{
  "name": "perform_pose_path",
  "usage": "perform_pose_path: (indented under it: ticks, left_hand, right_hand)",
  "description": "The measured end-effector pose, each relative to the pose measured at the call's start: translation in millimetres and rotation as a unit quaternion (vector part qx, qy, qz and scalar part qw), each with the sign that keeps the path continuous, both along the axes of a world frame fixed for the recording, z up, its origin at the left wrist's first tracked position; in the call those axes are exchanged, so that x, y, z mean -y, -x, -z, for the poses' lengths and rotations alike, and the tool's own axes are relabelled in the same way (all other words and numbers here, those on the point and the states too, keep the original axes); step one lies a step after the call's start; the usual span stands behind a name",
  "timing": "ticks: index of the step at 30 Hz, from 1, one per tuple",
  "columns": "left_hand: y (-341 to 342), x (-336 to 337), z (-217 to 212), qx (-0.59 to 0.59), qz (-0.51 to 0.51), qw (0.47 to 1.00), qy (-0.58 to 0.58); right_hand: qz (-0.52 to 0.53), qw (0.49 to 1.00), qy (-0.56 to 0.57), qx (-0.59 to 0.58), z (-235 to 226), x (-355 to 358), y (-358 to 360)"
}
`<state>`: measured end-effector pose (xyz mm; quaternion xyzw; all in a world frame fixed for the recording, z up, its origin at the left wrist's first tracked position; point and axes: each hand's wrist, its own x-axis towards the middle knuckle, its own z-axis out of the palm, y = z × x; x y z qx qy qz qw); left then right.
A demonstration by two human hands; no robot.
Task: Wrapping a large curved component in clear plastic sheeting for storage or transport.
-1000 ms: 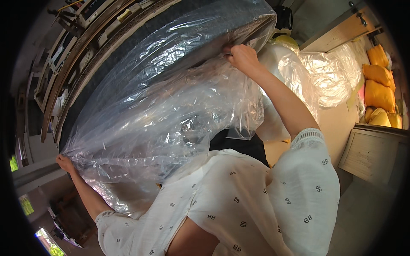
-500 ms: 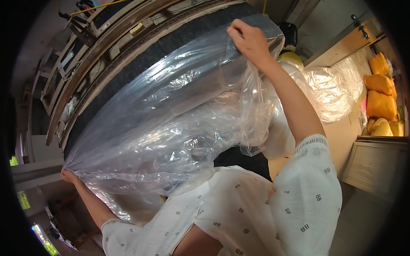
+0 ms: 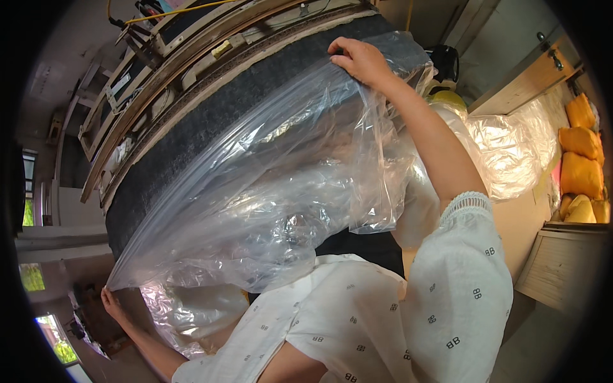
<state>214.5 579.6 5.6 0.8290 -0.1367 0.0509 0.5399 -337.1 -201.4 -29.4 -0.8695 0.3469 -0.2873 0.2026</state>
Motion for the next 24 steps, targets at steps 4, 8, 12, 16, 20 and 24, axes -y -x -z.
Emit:
perform_pose_path:
  ticks: [4, 8, 12, 16, 20, 24]
  left_hand:
    - [-6, 12, 7, 0.024, -0.057, 0.997, -0.046]
    - [5, 130, -22, -0.094, 0.028, 0.950, 0.296]
    - [-4, 240, 2, 0.303, -0.132, 0.934, -0.133]
    - [-54, 286, 68, 0.190, -0.126, 0.972, 0.052]
    - [-59, 302, 57, 0.130, -0.113, 0.982, 0.083]
    - [-85, 327, 65, 0.122, -0.102, 0.985, 0.066]
  right_hand:
    - [-0.122, 0.989, -0.046, 0.069, -7, 45, 0]
    - [-0.043, 0.915, -0.206, 0.344, -77, 72, -10]
    - [0.076, 0.959, 0.069, 0.263, -17, 172, 2]
    - [0.125, 0.961, 0.026, 0.247, 75, 207, 8]
    - [0.096, 0.976, 0.014, 0.194, 68, 197, -4]
    - [0.119, 0.983, 0.094, 0.105, 59, 221, 7]
